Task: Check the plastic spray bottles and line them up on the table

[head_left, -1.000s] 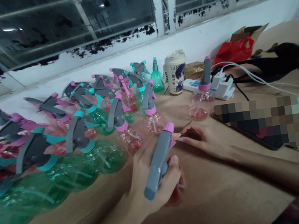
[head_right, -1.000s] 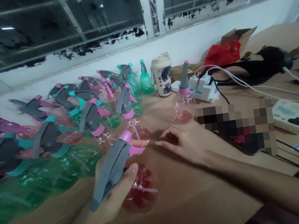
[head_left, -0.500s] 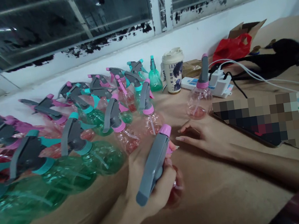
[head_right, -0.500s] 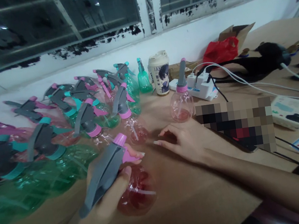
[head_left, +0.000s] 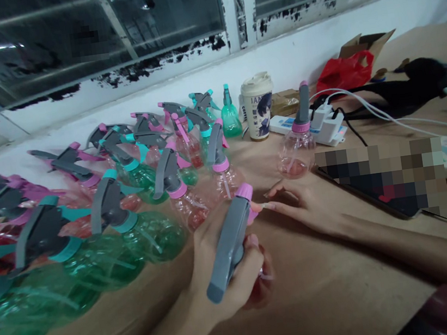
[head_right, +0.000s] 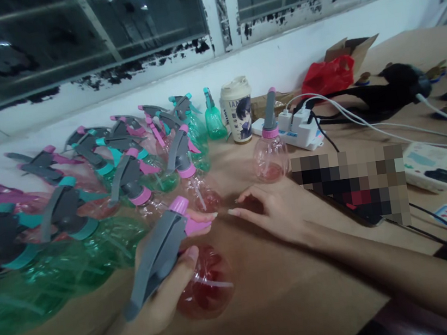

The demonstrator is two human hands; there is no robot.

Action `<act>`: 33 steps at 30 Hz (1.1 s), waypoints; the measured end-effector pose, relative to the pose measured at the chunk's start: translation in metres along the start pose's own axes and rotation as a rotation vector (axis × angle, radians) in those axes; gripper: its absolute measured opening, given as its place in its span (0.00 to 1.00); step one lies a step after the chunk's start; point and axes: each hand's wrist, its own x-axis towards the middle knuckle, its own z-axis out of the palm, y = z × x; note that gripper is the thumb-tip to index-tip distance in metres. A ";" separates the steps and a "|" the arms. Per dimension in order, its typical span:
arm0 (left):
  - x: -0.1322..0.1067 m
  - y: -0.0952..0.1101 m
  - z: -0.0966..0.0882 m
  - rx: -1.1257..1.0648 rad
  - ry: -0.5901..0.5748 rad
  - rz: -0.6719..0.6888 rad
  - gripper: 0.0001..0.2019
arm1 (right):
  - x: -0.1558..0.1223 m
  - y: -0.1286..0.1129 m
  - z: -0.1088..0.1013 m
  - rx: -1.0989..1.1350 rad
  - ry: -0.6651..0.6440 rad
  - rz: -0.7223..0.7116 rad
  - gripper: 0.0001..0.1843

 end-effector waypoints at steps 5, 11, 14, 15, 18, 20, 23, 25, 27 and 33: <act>0.005 0.000 0.000 -0.022 -0.029 0.045 0.15 | 0.000 0.000 -0.001 0.011 0.004 -0.005 0.14; 0.001 -0.002 0.002 -0.073 -0.034 0.049 0.10 | 0.002 0.000 -0.003 0.001 -0.006 0.003 0.15; 0.001 -0.001 0.002 -0.089 -0.050 0.046 0.10 | 0.002 0.000 -0.003 0.010 -0.013 0.012 0.14; 0.002 -0.001 0.001 -0.083 -0.051 0.050 0.10 | 0.001 0.000 -0.003 0.014 -0.015 0.012 0.14; 0.003 0.000 -0.001 -0.044 -0.037 0.064 0.11 | 0.001 0.001 -0.003 0.025 -0.014 0.013 0.14; 0.003 0.001 -0.002 -0.029 -0.033 0.072 0.11 | 0.001 0.001 -0.003 0.021 -0.012 0.011 0.14; 0.002 0.000 -0.003 -0.029 -0.050 0.055 0.11 | 0.001 0.000 -0.003 0.011 -0.010 0.012 0.14; 0.001 0.000 -0.002 -0.035 -0.050 0.021 0.10 | 0.001 0.000 -0.003 0.004 -0.007 0.019 0.14; 0.001 0.001 -0.002 -0.043 -0.038 0.000 0.08 | 0.001 -0.001 -0.003 -0.002 0.000 0.021 0.14; 0.003 0.003 -0.001 -0.038 -0.036 -0.037 0.05 | 0.001 -0.001 -0.003 0.001 -0.008 0.031 0.16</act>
